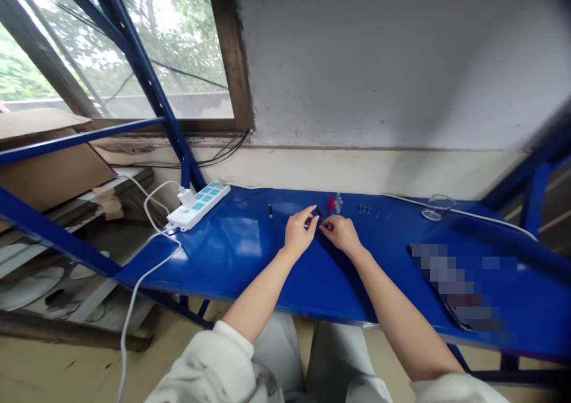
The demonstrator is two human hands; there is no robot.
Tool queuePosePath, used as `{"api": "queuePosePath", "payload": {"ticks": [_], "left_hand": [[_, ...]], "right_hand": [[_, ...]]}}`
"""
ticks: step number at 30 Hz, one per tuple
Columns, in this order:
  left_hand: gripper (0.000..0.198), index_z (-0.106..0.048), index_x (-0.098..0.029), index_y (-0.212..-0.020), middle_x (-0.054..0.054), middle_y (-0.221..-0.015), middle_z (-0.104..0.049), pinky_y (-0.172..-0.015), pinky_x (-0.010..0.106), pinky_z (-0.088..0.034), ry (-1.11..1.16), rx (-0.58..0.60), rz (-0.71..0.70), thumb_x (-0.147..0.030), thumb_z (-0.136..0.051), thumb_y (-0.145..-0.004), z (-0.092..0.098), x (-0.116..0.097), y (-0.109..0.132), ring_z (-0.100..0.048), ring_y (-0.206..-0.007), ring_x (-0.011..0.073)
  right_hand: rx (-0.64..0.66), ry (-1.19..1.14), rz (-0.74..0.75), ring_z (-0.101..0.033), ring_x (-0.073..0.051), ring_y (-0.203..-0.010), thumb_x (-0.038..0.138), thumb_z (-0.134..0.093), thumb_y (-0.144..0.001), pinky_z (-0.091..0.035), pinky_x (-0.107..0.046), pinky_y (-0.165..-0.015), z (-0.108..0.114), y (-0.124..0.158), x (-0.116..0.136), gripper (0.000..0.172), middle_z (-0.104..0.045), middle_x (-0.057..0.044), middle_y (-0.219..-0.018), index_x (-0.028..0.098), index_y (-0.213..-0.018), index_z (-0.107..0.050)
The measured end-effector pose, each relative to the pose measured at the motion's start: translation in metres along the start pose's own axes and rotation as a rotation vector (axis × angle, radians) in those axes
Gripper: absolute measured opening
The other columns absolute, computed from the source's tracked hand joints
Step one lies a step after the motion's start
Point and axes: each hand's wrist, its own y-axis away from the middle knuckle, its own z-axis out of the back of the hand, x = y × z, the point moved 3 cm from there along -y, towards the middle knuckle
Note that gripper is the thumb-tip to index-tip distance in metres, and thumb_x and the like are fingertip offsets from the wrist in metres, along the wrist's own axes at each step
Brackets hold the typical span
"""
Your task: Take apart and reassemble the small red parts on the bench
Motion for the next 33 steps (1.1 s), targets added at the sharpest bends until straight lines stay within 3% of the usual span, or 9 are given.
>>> {"api": "queuePosePath", "payload": {"ticks": [4, 6, 11, 24, 33], "left_hand": [[0.047, -0.038, -0.027, -0.129, -0.002, -0.080, -0.062, -0.078, 0.025, -0.045, -0.005, 0.208, -0.060, -0.024, -0.045, -0.083, -0.006, -0.004, 0.003, -0.055, -0.073, 0.0102], [0.050, -0.033, -0.028, -0.132, -0.003, -0.080, -0.061, -0.077, 0.024, -0.045, -0.014, 0.256, -0.064, -0.022, -0.043, -0.083, -0.008, -0.003, 0.005, -0.054, -0.073, 0.0099], [0.051, -0.034, -0.029, -0.132, -0.002, -0.079, -0.060, -0.074, 0.024, -0.045, -0.053, 0.309, -0.070, -0.021, -0.042, -0.082, -0.012, 0.002, 0.007, -0.053, -0.071, 0.0105], [0.060, -0.014, -0.029, -0.138, -0.001, -0.082, -0.059, -0.074, 0.025, -0.045, -0.075, 0.346, -0.036, -0.020, -0.039, -0.084, -0.015, 0.005, 0.007, -0.053, -0.073, 0.0105], [0.059, -0.012, -0.028, -0.139, 0.002, -0.086, -0.060, -0.072, 0.026, -0.046, -0.146, 0.371, -0.045, -0.022, -0.036, -0.086, -0.012, -0.001, 0.007, -0.055, -0.076, 0.0129]], "right_hand": [[-0.022, 0.036, -0.009, -0.053, -0.014, -0.069, 0.026, -0.049, -0.075, -0.026, -0.025, -0.057, 0.002, 0.000, 0.000, 0.014, -0.061, -0.002, -0.071, 0.019, -0.069, -0.060], [-0.035, 0.035, -0.021, -0.054, -0.014, -0.070, 0.026, -0.049, -0.075, -0.026, -0.025, -0.058, 0.002, 0.001, -0.001, 0.014, -0.061, -0.001, -0.071, 0.019, -0.069, -0.060], [-0.093, 0.004, -0.053, -0.053, -0.015, -0.070, 0.028, -0.050, -0.075, -0.028, -0.025, -0.059, 0.004, 0.001, -0.005, 0.015, -0.060, -0.002, -0.068, 0.018, -0.067, -0.058], [-0.289, -0.178, -0.044, -0.050, -0.013, -0.060, 0.036, -0.051, -0.075, -0.031, -0.024, -0.056, 0.004, 0.000, -0.008, 0.022, -0.055, -0.001, -0.064, 0.017, -0.069, -0.059], [-0.309, -0.182, -0.046, -0.049, -0.012, -0.058, 0.039, -0.051, -0.075, -0.030, -0.024, -0.055, 0.002, -0.001, -0.010, 0.024, -0.053, -0.001, -0.062, 0.017, -0.068, -0.059]]}}
